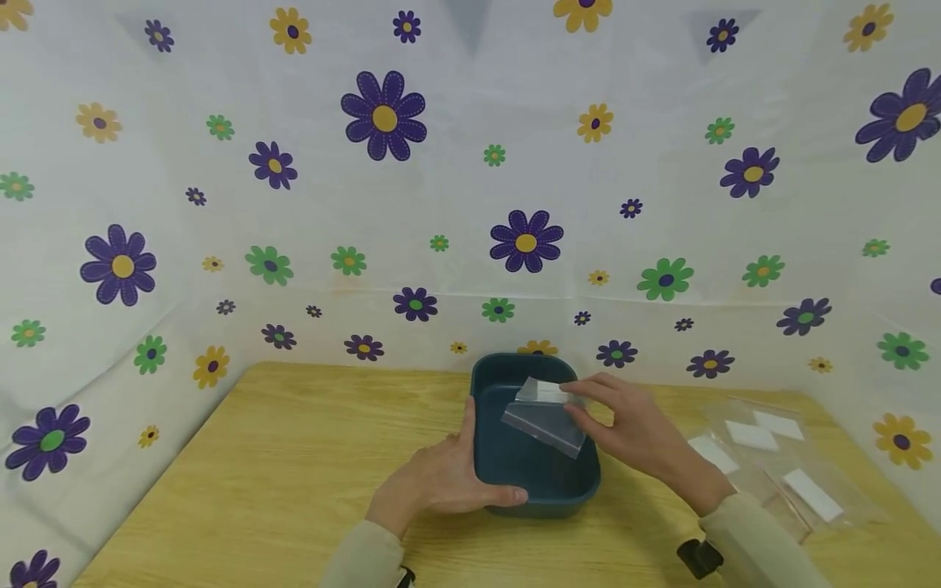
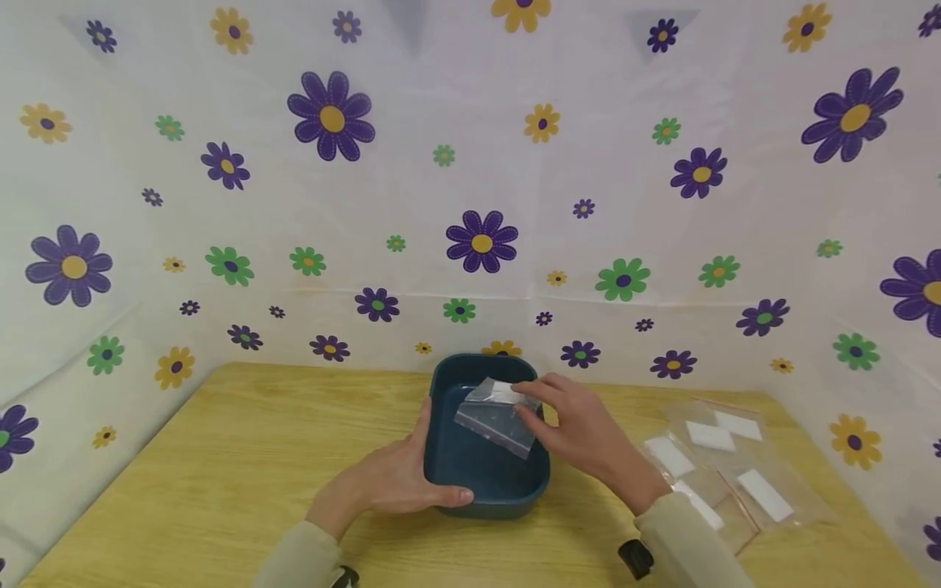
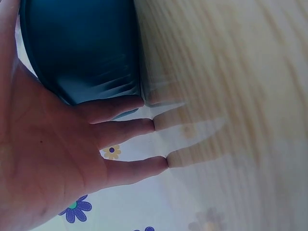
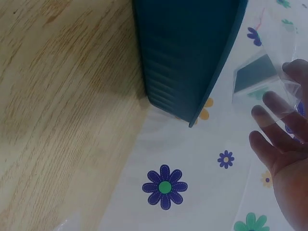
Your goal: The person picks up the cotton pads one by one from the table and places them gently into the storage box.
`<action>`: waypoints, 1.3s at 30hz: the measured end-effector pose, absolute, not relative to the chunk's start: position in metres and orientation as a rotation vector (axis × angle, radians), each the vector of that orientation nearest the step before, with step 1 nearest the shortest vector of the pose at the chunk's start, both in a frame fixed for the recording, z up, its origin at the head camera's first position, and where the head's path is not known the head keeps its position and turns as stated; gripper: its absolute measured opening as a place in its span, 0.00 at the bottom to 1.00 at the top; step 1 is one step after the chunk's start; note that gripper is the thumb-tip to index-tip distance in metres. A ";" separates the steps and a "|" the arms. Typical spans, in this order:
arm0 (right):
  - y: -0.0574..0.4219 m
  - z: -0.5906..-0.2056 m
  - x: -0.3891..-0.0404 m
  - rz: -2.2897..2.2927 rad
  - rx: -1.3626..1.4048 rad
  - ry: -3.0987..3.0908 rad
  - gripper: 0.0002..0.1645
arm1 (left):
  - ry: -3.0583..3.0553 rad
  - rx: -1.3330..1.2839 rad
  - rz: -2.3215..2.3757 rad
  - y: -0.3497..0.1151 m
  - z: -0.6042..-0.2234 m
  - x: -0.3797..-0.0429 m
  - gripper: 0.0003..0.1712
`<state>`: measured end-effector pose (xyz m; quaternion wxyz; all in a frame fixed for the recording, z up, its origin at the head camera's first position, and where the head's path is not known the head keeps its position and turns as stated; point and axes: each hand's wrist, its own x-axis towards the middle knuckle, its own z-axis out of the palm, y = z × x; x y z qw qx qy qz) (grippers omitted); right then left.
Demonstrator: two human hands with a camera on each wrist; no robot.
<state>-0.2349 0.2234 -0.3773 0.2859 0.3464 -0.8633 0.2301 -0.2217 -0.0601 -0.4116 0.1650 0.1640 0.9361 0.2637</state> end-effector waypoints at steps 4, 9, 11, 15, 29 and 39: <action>0.218 -0.380 -0.239 0.617 0.994 -2.285 0.20 | 2.662 0.456 0.748 -0.060 -0.410 -0.222 0.83; 0.214 -0.386 -0.244 0.656 1.053 -2.293 0.21 | 2.657 0.455 0.762 -0.060 -0.410 -0.221 0.83; 0.213 -0.388 -0.245 0.653 1.058 -2.357 0.22 | 2.656 0.460 0.774 -0.059 -0.410 -0.222 0.83; 0.215 -0.393 -0.243 0.607 1.019 -2.565 0.25 | 2.664 0.456 0.777 -0.058 -0.411 -0.221 0.83; 0.237 -0.391 -0.218 0.479 0.736 -2.514 0.37 | 2.684 0.431 0.751 -0.057 -0.411 -0.222 0.83; 0.256 -0.391 -0.209 0.428 0.575 -2.627 0.43 | 2.689 0.435 0.758 -0.057 -0.412 -0.220 0.83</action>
